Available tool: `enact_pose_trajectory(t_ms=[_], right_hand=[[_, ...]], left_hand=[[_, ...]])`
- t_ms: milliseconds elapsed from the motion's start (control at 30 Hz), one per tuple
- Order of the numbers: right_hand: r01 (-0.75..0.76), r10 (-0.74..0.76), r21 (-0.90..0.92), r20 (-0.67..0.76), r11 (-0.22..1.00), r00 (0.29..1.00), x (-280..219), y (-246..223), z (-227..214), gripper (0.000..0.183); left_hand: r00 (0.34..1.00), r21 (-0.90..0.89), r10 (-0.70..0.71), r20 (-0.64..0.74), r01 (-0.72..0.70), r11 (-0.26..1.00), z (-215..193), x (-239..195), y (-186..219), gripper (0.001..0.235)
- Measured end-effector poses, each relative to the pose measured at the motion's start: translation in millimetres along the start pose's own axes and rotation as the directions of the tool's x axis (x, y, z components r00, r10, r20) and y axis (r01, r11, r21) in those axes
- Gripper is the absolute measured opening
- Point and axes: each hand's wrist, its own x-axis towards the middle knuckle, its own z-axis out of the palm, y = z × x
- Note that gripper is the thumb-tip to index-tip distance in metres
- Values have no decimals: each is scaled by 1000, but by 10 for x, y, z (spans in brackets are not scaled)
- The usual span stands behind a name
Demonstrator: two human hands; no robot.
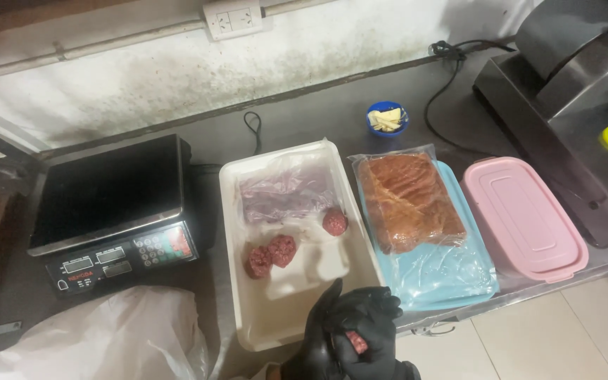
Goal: The recorder is weighing ground meat, shaping it into patties, and organizing them in a tray while also briefly stirring a pot on a stove.
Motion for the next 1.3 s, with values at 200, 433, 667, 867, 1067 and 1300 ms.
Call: enact_pose_trajectory(t_ms=[200,433,667,867,1067,1300], right_hand=[[150,-140,-162,69,975,988,71,49,-28,42],[244,-197,-341,166,908,966,-238,371,-99,59],[155,-114,-246,174,957,978,-79,161,-117,67],[160,-33,-304,386,939,922,508,-205,-175,66],[250,71,-609,453,753,889,1087,655,126,36],[594,33,-804,593,-26,805,772,2251,625,44]], left_hand=[[976,-407,-175,132,215,888,-41,38,54,68],[976,-139,-131,-172,108,984,-657,97,145,61],[954,81,27,-297,-3,997,-1339,-73,92,44],[902,190,58,-429,28,981,-834,-473,203,50],[838,283,145,-526,11,959,-163,-667,505,57],[866,355,265,-424,-111,928,-681,-940,685,55]])
